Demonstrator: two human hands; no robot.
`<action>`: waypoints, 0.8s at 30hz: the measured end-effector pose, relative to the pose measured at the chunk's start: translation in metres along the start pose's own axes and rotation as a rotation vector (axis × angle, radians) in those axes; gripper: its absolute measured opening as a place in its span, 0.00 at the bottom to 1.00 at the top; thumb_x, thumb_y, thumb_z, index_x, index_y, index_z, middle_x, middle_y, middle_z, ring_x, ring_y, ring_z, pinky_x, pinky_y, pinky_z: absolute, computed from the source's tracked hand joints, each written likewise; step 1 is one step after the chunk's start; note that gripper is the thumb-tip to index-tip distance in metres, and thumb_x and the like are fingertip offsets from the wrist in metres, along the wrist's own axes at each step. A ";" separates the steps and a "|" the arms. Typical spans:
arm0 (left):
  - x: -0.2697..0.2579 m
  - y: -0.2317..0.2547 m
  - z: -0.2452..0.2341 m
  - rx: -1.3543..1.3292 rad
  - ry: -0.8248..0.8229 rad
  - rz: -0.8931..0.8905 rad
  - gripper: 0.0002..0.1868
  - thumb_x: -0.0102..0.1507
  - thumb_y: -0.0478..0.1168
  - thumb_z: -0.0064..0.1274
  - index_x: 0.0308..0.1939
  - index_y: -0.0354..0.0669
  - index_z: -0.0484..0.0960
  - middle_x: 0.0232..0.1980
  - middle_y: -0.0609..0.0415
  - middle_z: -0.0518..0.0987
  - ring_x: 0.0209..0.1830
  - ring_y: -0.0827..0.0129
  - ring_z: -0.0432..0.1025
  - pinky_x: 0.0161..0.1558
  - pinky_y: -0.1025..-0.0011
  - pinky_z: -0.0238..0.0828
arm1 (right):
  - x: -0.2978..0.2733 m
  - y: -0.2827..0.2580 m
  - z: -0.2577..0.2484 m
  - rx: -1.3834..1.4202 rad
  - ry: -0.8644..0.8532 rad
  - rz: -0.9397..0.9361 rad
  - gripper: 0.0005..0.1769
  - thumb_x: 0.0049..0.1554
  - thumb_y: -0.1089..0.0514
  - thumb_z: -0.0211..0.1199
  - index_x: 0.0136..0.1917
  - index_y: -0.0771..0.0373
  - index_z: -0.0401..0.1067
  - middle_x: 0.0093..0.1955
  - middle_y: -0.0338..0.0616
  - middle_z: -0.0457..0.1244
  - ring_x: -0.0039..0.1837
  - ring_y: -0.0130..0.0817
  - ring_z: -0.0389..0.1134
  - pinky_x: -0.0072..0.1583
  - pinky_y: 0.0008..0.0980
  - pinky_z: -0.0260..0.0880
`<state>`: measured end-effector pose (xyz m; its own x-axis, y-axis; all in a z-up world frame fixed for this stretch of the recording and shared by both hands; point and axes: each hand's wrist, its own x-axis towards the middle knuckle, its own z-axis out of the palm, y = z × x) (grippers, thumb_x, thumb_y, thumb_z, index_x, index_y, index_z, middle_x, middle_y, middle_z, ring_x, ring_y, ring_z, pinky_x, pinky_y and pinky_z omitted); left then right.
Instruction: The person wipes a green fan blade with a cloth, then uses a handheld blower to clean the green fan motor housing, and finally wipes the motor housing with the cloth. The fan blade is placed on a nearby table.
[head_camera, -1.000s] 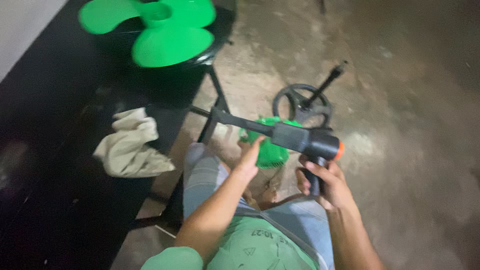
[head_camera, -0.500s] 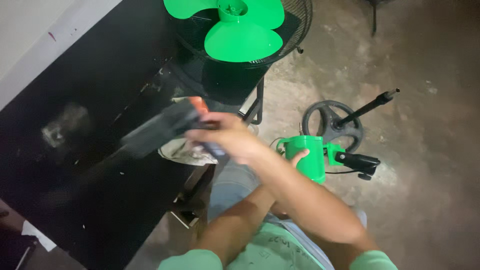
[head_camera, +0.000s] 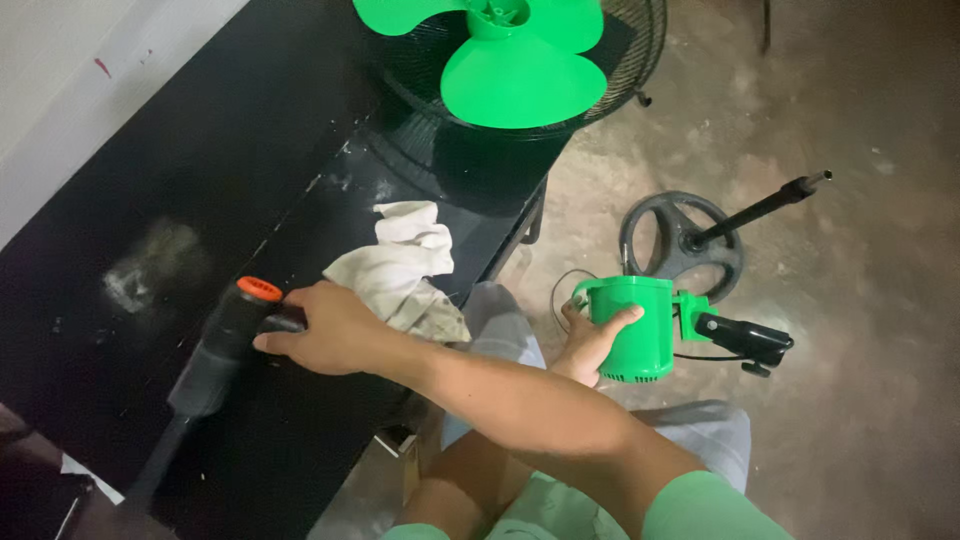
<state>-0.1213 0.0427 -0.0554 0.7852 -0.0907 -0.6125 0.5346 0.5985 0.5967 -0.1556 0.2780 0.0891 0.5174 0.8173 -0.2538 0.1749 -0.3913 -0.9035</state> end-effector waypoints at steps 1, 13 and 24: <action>-0.001 0.001 -0.003 -0.007 -0.007 0.011 0.66 0.47 0.53 0.72 0.74 0.43 0.38 0.67 0.38 0.64 0.67 0.50 0.66 0.57 0.50 0.75 | 0.004 0.000 0.003 -0.010 0.010 -0.010 0.26 0.53 0.40 0.66 0.49 0.66 0.78 0.37 0.53 0.70 0.42 0.43 0.75 0.47 0.40 0.73; 0.019 -0.012 -0.022 -0.085 -0.147 0.165 0.61 0.52 0.49 0.75 0.76 0.27 0.52 0.67 0.31 0.70 0.59 0.51 0.72 0.54 0.56 0.77 | -0.012 -0.009 0.010 -0.274 0.167 -0.168 0.30 0.55 0.41 0.66 0.57 0.70 0.73 0.53 0.58 0.66 0.59 0.51 0.67 0.59 0.46 0.67; 0.017 -0.002 -0.015 -0.022 0.002 0.212 0.61 0.50 0.44 0.72 0.73 0.40 0.42 0.62 0.38 0.70 0.56 0.56 0.74 0.50 0.58 0.81 | -0.084 0.043 -0.052 -0.647 0.531 -0.452 0.35 0.41 0.53 0.73 0.63 0.51 0.73 0.72 0.53 0.57 0.76 0.66 0.51 0.71 0.68 0.50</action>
<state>-0.1137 0.0517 -0.0746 0.8788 0.0409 -0.4755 0.3503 0.6215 0.7008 -0.1480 0.1711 0.0896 0.5724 0.7120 0.4068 0.7993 -0.3737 -0.4706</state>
